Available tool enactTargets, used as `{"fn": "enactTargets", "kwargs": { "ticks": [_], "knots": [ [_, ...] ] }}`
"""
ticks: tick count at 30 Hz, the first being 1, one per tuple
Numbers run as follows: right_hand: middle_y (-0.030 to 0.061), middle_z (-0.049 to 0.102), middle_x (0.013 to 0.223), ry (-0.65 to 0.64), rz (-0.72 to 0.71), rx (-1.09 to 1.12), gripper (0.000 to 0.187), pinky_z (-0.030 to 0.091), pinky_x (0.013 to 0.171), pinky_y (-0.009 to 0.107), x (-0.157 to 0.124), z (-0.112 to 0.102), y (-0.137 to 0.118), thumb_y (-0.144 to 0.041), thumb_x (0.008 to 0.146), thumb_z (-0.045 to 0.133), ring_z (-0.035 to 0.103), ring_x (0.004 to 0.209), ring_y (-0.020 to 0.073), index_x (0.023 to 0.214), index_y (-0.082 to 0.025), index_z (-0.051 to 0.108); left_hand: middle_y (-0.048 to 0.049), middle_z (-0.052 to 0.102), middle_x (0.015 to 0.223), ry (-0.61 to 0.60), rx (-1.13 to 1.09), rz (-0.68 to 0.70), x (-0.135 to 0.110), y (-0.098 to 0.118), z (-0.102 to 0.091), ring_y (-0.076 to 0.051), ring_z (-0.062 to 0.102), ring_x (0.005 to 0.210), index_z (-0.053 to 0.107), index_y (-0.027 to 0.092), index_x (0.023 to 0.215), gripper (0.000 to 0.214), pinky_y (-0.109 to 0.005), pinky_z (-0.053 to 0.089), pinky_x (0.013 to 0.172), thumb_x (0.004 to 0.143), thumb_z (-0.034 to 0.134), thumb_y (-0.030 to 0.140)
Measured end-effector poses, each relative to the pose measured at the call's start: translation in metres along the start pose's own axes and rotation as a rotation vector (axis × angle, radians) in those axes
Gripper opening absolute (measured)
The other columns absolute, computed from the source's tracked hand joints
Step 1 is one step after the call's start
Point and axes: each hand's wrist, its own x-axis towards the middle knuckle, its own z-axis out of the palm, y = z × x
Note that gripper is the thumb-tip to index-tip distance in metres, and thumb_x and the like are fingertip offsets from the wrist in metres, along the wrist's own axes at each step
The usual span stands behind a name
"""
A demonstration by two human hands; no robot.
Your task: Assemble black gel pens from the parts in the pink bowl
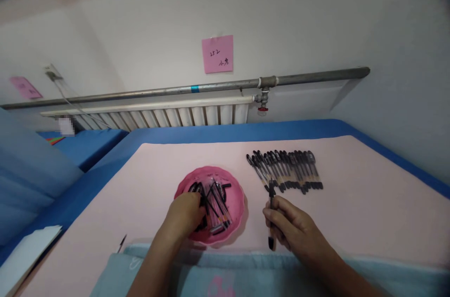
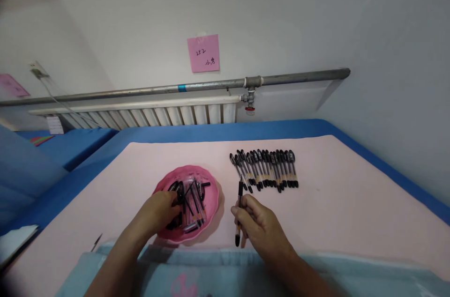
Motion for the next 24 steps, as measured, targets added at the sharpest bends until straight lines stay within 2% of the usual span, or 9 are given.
{"fn": "enactTargets", "kwargs": {
  "ticks": [2, 4, 7, 11, 14, 16, 20, 21, 24],
  "knots": [
    [-0.0071, 0.044, 0.045, 0.029, 0.005, 0.005, 0.028, 0.027, 0.033, 0.019, 0.0, 0.001, 0.0, -0.041, 0.072, 0.061, 0.038, 0.036, 0.0069, 0.06, -0.022, 0.045, -0.0069, 0.068, 0.076, 0.009, -0.113, 0.031, -0.002, -0.001, -0.003, -0.019, 0.062, 0.071, 0.063, 0.016, 0.077, 0.018, -0.025, 0.038, 0.057, 0.075, 0.047, 0.023],
    [-0.0073, 0.044, 0.044, 0.006, 0.014, 0.004, 0.029, 0.027, 0.032, 0.019, 0.0, 0.001, 0.001, -0.043, 0.071, 0.062, 0.039, 0.036, 0.0072, 0.06, -0.022, 0.046, -0.0023, 0.064, 0.069, 0.025, -0.318, 0.115, -0.005, -0.003, -0.007, -0.014, 0.057, 0.063, 0.061, 0.017, 0.073, 0.018, -0.023, 0.037, 0.054, 0.077, 0.046, 0.027],
    [-0.0069, 0.046, 0.046, -0.025, 0.008, 0.0, 0.031, 0.027, 0.031, 0.019, 0.003, -0.001, 0.004, -0.046, 0.069, 0.063, 0.04, 0.035, 0.0071, 0.059, -0.022, 0.046, 0.0003, 0.061, 0.068, 0.092, -0.592, 0.19, -0.008, -0.009, -0.012, -0.012, 0.053, 0.062, 0.061, 0.018, 0.074, 0.025, -0.022, 0.038, 0.055, 0.081, 0.043, 0.034],
    [-0.0059, 0.048, 0.048, -0.028, -0.01, 0.002, 0.031, 0.026, 0.03, 0.019, 0.006, -0.003, 0.009, -0.046, 0.069, 0.063, 0.041, 0.034, 0.0071, 0.059, -0.022, 0.047, 0.0008, 0.059, 0.065, 0.276, -0.675, 0.025, -0.008, -0.023, -0.018, -0.012, 0.052, 0.059, 0.061, 0.017, 0.077, 0.028, -0.022, 0.038, 0.056, 0.08, 0.043, 0.038],
    [-0.0059, 0.048, 0.046, -0.022, -0.008, -0.01, 0.031, 0.026, 0.03, 0.02, 0.005, -0.001, 0.007, -0.046, 0.068, 0.065, 0.039, 0.032, 0.0071, 0.059, -0.022, 0.048, 0.0004, 0.061, 0.065, 0.335, -0.616, -0.035, -0.009, -0.032, -0.022, -0.012, 0.053, 0.06, 0.062, 0.017, 0.078, 0.027, -0.023, 0.038, 0.057, 0.079, 0.042, 0.035],
    [-0.0064, 0.046, 0.044, 0.027, -0.018, -0.013, 0.028, 0.026, 0.031, 0.02, 0.001, 0.002, 0.003, -0.043, 0.07, 0.063, 0.038, 0.033, 0.007, 0.059, -0.022, 0.048, -0.0006, 0.063, 0.068, 0.286, -0.531, -0.018, -0.011, -0.033, -0.022, -0.013, 0.055, 0.063, 0.063, 0.017, 0.078, 0.022, -0.023, 0.039, 0.058, 0.076, 0.044, 0.029],
    [-0.007, 0.045, 0.043, 0.074, -0.028, -0.021, 0.024, 0.027, 0.034, 0.021, -0.004, 0.007, -0.004, -0.039, 0.072, 0.06, 0.037, 0.033, 0.0071, 0.059, -0.022, 0.048, 0.0001, 0.065, 0.069, -0.074, -0.349, 0.156, -0.016, -0.022, -0.017, -0.014, 0.057, 0.065, 0.065, 0.018, 0.076, 0.019, -0.022, 0.037, 0.056, 0.067, 0.048, 0.019],
    [-0.007, 0.045, 0.043, 0.073, -0.032, -0.027, 0.024, 0.027, 0.034, 0.021, -0.005, 0.008, -0.004, -0.039, 0.072, 0.06, 0.037, 0.033, 0.0071, 0.059, -0.022, 0.047, -0.0003, 0.065, 0.07, -0.133, -0.292, 0.19, -0.017, -0.017, -0.016, -0.015, 0.057, 0.065, 0.066, 0.018, 0.075, 0.019, -0.022, 0.037, 0.056, 0.066, 0.049, 0.018],
    [-0.0066, 0.047, 0.044, 0.063, -0.045, -0.044, 0.024, 0.028, 0.035, 0.021, -0.003, 0.006, -0.002, -0.039, 0.073, 0.059, 0.038, 0.034, 0.0073, 0.06, -0.022, 0.048, -0.005, 0.068, 0.079, -0.126, -0.085, 0.206, -0.018, -0.004, -0.012, -0.019, 0.059, 0.071, 0.068, 0.019, 0.075, 0.021, -0.025, 0.038, 0.059, 0.065, 0.05, 0.016]
  ]
}}
